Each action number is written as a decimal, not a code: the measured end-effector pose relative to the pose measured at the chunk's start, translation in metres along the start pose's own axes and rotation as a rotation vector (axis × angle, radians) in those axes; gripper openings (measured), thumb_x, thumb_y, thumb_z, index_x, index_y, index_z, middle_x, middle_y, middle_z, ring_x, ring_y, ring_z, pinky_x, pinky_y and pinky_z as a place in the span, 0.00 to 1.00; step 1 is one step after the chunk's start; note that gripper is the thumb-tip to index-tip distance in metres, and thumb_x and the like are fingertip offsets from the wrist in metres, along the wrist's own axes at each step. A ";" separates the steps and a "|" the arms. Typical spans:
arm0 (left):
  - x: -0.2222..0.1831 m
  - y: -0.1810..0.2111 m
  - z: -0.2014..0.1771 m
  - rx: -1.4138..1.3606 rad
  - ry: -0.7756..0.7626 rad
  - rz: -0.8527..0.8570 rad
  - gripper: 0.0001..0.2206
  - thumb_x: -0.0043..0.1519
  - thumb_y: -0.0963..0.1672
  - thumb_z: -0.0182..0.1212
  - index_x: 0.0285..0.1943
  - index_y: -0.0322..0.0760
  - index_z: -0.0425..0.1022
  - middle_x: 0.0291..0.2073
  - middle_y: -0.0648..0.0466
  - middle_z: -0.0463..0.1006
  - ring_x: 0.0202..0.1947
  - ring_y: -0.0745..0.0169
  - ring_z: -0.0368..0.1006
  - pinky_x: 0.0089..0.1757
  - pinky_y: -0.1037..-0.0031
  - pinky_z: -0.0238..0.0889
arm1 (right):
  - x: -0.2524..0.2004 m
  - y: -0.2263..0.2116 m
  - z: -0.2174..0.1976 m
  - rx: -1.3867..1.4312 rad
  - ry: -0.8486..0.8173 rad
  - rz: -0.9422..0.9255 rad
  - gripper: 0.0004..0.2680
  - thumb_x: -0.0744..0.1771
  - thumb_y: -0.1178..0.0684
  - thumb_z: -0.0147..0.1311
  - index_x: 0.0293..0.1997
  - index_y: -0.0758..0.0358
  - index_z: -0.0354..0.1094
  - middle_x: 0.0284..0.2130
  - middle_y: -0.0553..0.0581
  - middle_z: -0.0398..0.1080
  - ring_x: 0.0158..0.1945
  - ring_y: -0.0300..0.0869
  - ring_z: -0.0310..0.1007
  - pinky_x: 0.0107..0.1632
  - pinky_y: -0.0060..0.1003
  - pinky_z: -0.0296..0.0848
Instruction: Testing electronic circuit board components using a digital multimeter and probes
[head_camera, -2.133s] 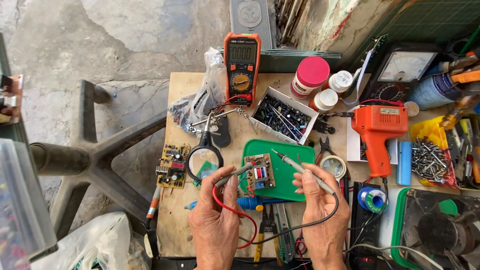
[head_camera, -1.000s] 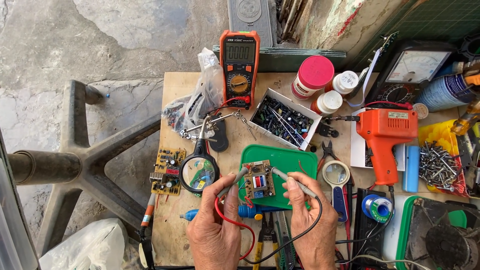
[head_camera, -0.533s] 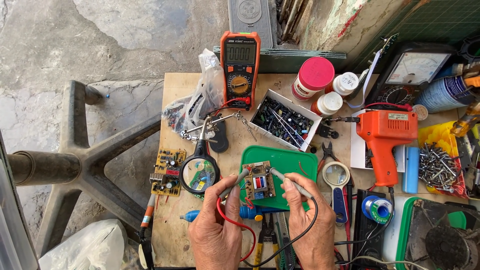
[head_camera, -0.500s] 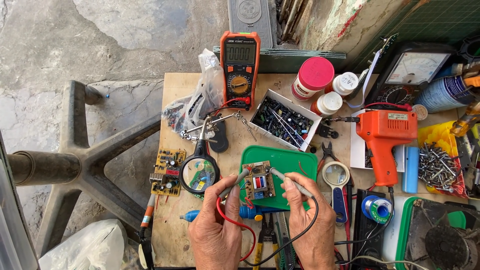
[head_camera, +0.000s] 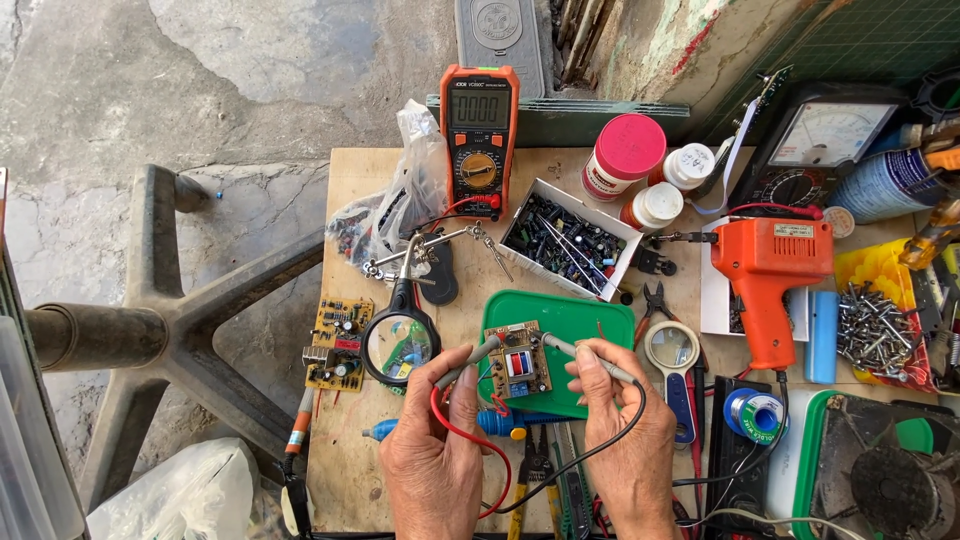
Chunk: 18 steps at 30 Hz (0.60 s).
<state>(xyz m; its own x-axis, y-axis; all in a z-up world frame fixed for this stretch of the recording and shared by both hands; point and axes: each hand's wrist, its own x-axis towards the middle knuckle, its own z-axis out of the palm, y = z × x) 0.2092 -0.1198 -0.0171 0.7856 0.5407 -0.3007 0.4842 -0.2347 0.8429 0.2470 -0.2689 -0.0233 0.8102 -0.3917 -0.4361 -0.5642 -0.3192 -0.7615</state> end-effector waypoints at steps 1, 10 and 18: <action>0.000 0.001 0.000 0.001 0.000 0.000 0.11 0.69 0.49 0.65 0.57 0.60 0.89 0.25 0.68 0.84 0.20 0.74 0.67 0.28 0.80 0.65 | 0.000 0.000 0.000 0.001 -0.001 0.000 0.14 0.71 0.41 0.54 0.54 0.54 0.82 0.37 0.55 0.89 0.40 0.41 0.88 0.48 0.36 0.84; 0.001 0.001 0.004 -0.021 -0.014 0.062 0.10 0.69 0.49 0.64 0.57 0.58 0.87 0.33 0.70 0.89 0.25 0.76 0.71 0.34 0.82 0.69 | -0.001 0.000 0.000 0.009 0.006 -0.001 0.13 0.71 0.42 0.54 0.54 0.54 0.82 0.37 0.56 0.89 0.40 0.41 0.89 0.48 0.35 0.84; 0.001 -0.002 0.007 0.020 -0.018 0.083 0.09 0.70 0.49 0.65 0.56 0.60 0.87 0.28 0.70 0.85 0.22 0.75 0.64 0.31 0.80 0.67 | -0.001 -0.001 0.000 0.013 0.008 0.002 0.13 0.71 0.42 0.54 0.54 0.55 0.82 0.37 0.56 0.89 0.40 0.41 0.88 0.47 0.35 0.84</action>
<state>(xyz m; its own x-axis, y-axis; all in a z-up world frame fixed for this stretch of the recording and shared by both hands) 0.2113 -0.1247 -0.0224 0.8300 0.5045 -0.2378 0.4243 -0.2945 0.8563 0.2462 -0.2685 -0.0220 0.8078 -0.3995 -0.4334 -0.5634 -0.3071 -0.7670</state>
